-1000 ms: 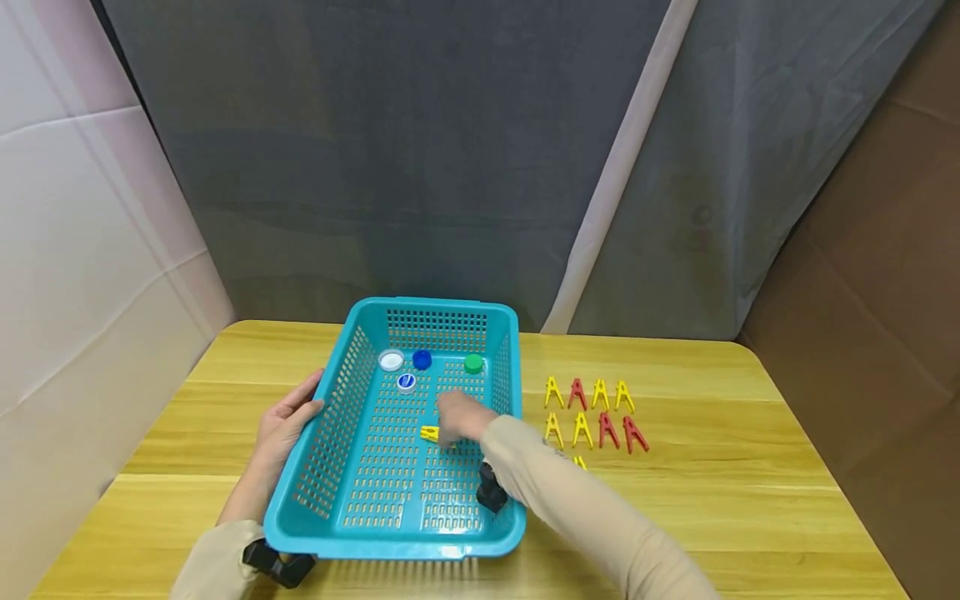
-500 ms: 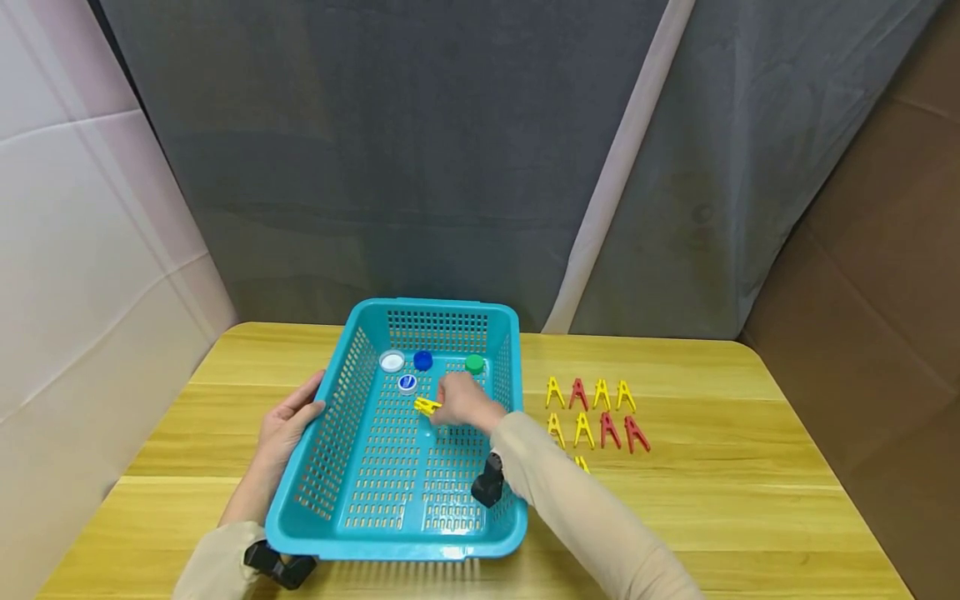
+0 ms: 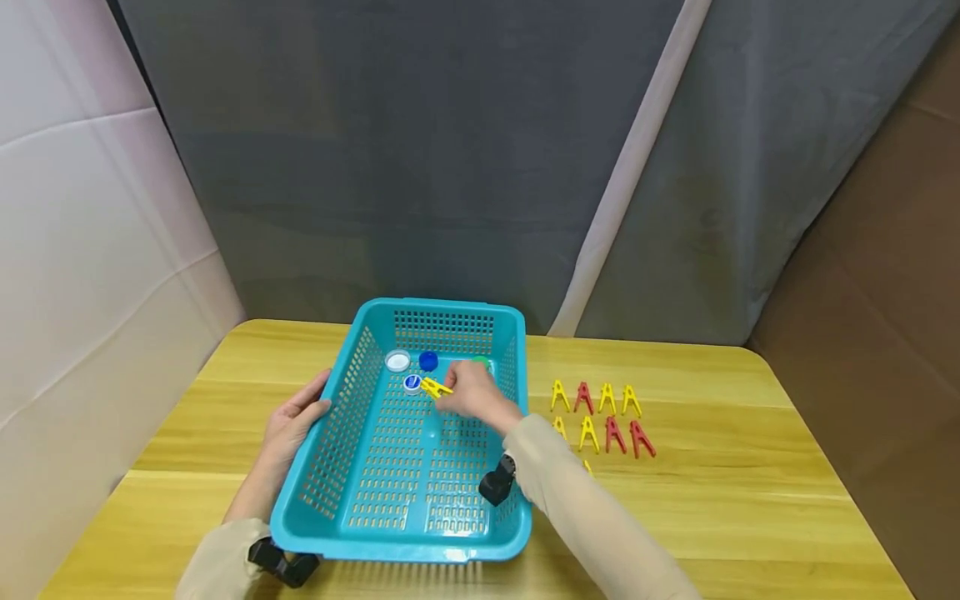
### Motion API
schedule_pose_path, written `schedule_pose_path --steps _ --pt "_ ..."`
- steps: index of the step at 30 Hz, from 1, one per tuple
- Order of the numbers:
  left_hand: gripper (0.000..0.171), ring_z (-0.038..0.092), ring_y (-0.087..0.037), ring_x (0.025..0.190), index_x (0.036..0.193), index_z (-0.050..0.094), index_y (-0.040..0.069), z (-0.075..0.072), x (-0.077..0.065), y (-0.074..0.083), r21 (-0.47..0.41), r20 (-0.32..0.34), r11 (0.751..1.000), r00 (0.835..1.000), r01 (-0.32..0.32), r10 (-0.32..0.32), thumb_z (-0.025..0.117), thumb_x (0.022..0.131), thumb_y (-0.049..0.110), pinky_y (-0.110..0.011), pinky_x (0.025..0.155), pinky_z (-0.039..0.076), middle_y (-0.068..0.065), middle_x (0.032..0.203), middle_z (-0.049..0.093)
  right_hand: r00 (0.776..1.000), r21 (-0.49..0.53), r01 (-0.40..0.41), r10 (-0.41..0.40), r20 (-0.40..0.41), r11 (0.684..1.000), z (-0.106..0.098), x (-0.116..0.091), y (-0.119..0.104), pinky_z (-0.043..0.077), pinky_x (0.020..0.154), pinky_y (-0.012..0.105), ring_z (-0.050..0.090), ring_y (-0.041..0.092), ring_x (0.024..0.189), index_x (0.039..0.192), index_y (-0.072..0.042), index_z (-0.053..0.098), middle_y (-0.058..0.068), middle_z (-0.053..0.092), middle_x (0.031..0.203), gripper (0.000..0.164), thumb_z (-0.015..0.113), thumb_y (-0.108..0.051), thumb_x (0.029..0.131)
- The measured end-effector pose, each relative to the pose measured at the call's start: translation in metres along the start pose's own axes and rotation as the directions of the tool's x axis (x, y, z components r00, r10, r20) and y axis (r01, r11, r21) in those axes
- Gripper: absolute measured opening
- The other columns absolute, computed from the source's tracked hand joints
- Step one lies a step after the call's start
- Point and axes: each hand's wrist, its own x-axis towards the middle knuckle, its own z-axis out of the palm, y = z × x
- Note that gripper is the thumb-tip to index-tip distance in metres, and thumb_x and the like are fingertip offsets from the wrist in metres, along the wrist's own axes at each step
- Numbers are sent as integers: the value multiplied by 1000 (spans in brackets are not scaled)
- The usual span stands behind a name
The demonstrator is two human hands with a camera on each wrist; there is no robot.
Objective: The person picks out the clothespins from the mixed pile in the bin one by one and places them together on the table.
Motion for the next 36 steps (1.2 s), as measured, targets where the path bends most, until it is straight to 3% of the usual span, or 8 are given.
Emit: schedule_pose_path --steps 3,10,18,36 --pt "51 56 9 96 138 36 -5 2 1 1 17 0 1000 1000 2 -2 56 93 5 -11 78 48 28 102 61 1000 1 18 -18 -24 1000 -10 -3 -2 41 52 21 48 13 64 77 -5 59 1 54 73 21 78 -12 74" --pt "48 56 8 98 136 37 -5 1 0 -1 -39 14 999 1000 -13 13 55 92 2 -11 79 47 26 103 62 995 20 52 -50 -81 998 -30 -16 -3 40 53 21 48 14 61 80 -6 57 2 53 71 20 76 -13 77" --pt "48 56 8 97 137 38 -3 0 0 -2 -21 14 1000 1000 0 0 56 93 4 -12 79 47 26 103 62 989 38 65 -59 -135 997 -53 -32 4 43 54 21 50 16 64 85 -4 58 4 54 74 18 73 -12 78" --pt "44 58 6 97 135 46 6 -1 0 -4 -58 25 998 999 -18 20 56 93 3 -13 77 49 24 104 63 941 89 56 -23 -337 994 -83 -71 57 44 53 23 50 17 63 86 -1 60 7 57 75 15 68 -8 76"
